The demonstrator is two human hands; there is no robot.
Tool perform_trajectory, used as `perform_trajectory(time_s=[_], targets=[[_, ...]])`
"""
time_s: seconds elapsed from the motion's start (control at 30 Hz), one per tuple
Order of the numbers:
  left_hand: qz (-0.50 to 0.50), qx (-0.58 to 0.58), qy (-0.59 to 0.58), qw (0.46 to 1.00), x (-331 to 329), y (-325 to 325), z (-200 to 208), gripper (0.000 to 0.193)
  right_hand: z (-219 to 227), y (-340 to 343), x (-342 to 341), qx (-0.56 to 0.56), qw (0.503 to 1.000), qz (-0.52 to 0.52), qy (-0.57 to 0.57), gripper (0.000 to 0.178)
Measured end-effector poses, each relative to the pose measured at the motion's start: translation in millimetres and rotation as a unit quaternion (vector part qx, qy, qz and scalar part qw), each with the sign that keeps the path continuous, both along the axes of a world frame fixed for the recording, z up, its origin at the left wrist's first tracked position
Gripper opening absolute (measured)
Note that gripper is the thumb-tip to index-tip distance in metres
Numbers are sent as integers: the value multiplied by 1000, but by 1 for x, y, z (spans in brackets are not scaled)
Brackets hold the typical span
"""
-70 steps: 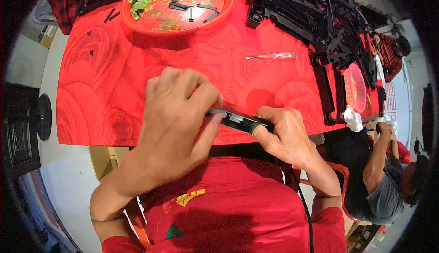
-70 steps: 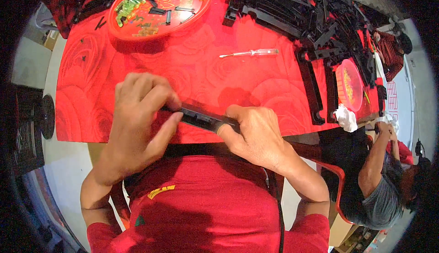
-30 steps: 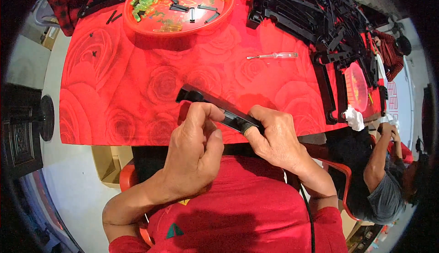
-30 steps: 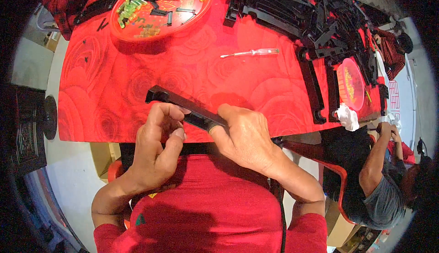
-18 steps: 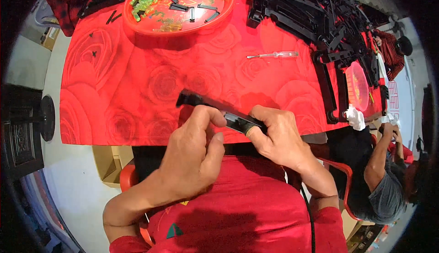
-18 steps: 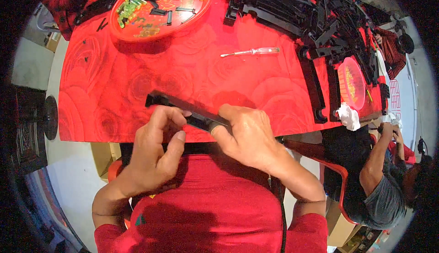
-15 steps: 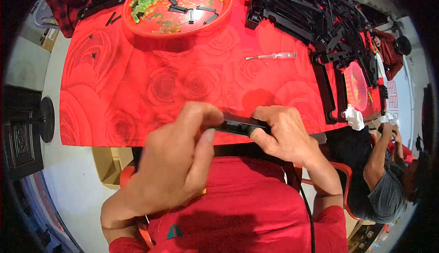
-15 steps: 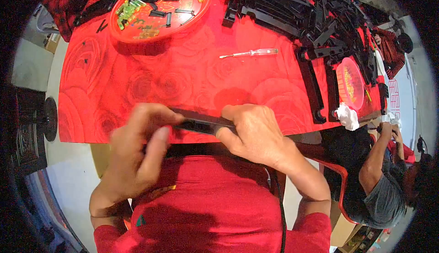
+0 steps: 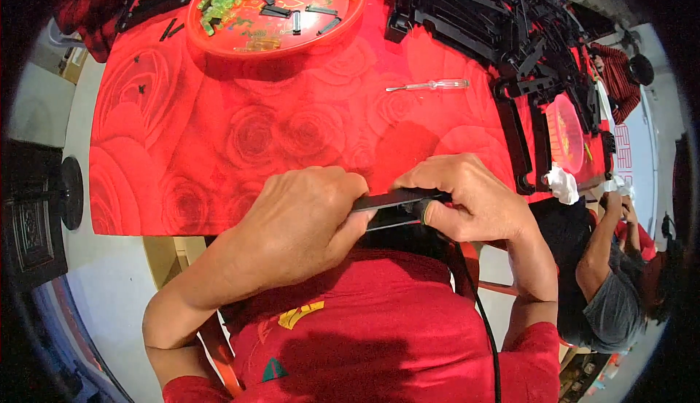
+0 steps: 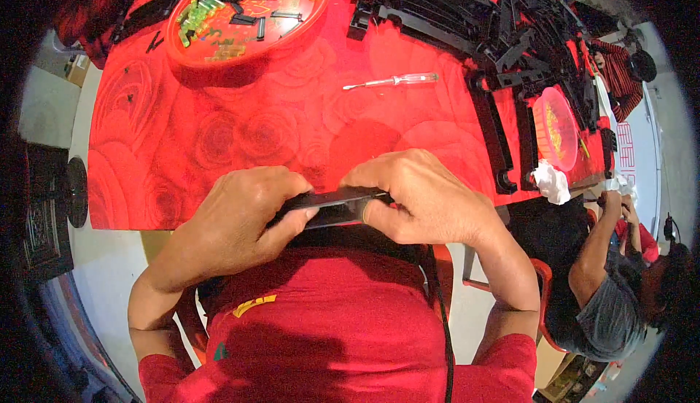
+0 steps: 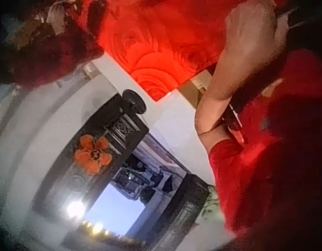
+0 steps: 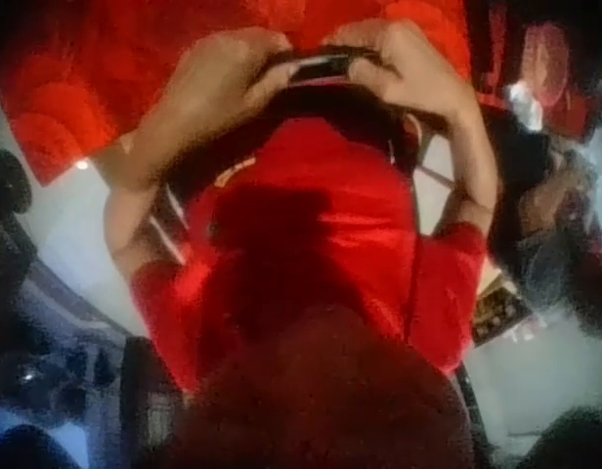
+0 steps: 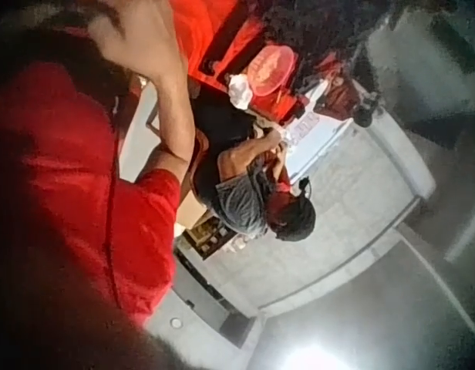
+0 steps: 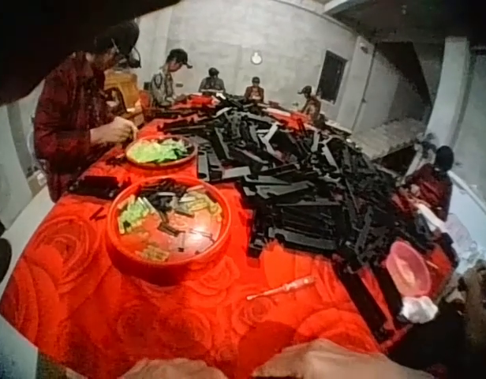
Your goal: The person assembles spirit levels by inserting level vials and plastic components into black housings by hand.
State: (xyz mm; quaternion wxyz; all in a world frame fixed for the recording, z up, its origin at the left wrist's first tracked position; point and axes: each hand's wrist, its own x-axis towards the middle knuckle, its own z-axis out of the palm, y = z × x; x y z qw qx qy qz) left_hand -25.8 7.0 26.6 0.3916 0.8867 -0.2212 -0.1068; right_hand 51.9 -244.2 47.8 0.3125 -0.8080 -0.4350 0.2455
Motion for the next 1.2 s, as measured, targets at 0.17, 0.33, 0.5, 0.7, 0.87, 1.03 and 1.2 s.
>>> perform_trajectory(time_s=[0.17, 0.33, 0.5, 0.7, 0.87, 1.03, 1.2], targets=[[26, 62, 27, 997, 1, -5, -2, 20, -1, -2, 0, -74, 994, -52, 63, 33], [50, 53, 42, 996, 0, -9, -3, 20, -4, -1, -3, -87, 990, -67, 90, 32], [63, 36, 68, 995, -3, -10, 1, 20, -3, -5, 0, -74, 985, -57, 144, 31], [74, 0, 65, 995, -7, -12, -2, 19, -7, -10, 0, -24, 994, -25, 108, 33], [81, 6, 63, 995, -9, -13, -6, 17, -10, -9, 1, -48, 987, -35, 149, 35], [86, 2, 45, 995, -12, -17, -11, 21, -9, -5, 5, -82, 984, -37, 151, 36], [21, -78, 71, 994, -9, -18, -3, 32, 13, -1, 14, 38, 998, 52, -4, 18]])
